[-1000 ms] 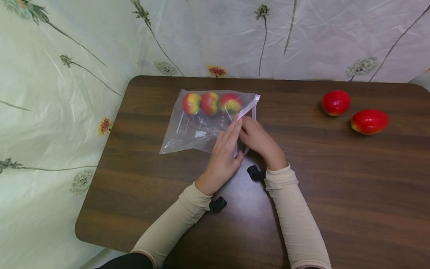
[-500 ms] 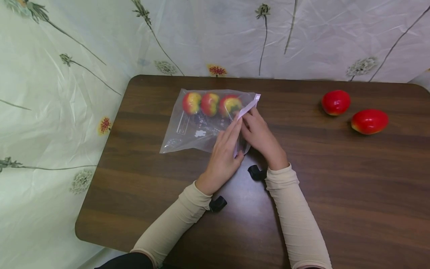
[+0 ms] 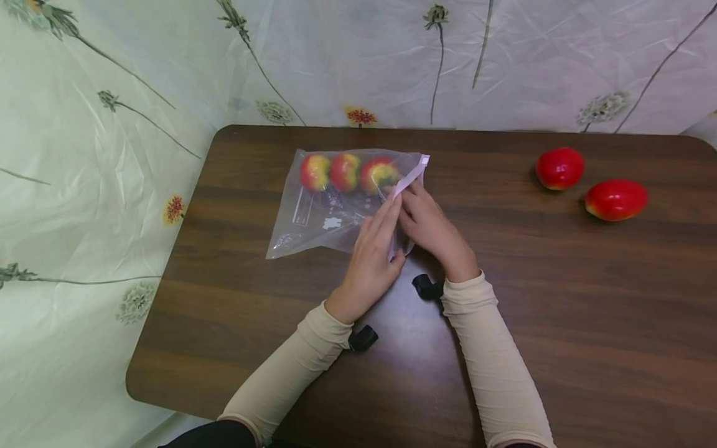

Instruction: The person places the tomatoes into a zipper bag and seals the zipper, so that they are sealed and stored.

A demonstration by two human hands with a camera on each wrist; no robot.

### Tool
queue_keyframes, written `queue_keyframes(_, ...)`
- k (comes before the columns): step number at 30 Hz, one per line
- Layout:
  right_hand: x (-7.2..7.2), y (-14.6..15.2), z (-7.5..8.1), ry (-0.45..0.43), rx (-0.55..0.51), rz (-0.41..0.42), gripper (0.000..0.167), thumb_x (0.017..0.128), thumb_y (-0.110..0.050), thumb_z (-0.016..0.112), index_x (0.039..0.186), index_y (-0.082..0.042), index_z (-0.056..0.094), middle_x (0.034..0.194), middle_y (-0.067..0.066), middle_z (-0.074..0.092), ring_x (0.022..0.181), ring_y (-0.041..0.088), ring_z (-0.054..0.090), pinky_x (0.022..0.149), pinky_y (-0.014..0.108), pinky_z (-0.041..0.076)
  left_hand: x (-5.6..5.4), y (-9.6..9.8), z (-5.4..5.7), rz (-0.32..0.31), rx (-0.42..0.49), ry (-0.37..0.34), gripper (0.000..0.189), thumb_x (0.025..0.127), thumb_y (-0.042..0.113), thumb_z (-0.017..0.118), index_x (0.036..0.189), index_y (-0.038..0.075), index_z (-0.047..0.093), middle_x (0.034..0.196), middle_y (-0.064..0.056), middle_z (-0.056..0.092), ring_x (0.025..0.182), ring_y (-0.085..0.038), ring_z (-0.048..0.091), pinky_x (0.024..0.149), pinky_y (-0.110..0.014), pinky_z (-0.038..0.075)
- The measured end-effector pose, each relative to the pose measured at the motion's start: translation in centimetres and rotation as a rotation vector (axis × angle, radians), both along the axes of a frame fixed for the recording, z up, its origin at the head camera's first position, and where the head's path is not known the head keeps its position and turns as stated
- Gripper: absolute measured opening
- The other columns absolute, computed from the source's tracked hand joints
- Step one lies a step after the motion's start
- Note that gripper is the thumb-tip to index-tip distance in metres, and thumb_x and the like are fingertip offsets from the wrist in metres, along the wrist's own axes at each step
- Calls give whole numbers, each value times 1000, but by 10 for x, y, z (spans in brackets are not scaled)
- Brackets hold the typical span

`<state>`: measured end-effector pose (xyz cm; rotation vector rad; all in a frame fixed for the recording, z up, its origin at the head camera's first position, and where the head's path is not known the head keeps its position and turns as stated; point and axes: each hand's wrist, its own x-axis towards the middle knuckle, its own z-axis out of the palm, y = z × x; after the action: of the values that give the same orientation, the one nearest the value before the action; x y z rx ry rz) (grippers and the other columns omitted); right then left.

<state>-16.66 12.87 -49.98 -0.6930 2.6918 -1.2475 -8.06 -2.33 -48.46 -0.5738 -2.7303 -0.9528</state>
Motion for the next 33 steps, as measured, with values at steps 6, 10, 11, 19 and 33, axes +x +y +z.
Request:
queue_keyframes(6,-1,3,0,-14,3,-16,40,100,-4,57,139,3,61,146,28,51,129,43,53,113,62,40,0,1,0,2,-2,-7,92,82,-3,72,163,9,29,173,-2,23,112,-24,51,91,-31,47)
queue_keyframes(10,-1,4,1,-13,13,-16,39,100,-3,57,138,5,61,146,29,51,130,44,53,113,63,40,0,1,-1,5,-3,-5,92,82,-3,73,163,10,30,173,-3,25,111,-24,51,91,-31,47)
queue_keyframes(11,-1,5,2,-18,18,-18,40,100,-4,57,139,5,60,147,29,50,130,45,53,113,64,40,0,1,-1,6,-4,-4,93,82,-3,73,163,10,30,173,-3,25,111,-24,51,91,-31,47)
queue_keyframes(19,0,6,5,-41,35,-31,43,100,-4,57,142,5,57,151,28,47,132,46,52,113,65,39,0,1,-2,6,2,-3,95,82,-2,73,164,12,26,174,0,20,111,-24,51,90,-30,48)
queue_keyframes(33,1,9,10,-38,39,-34,42,101,-6,59,141,3,57,147,27,51,123,44,56,107,65,45,0,1,-2,4,10,-17,99,85,0,74,166,15,20,174,0,19,114,-24,51,90,-31,49)
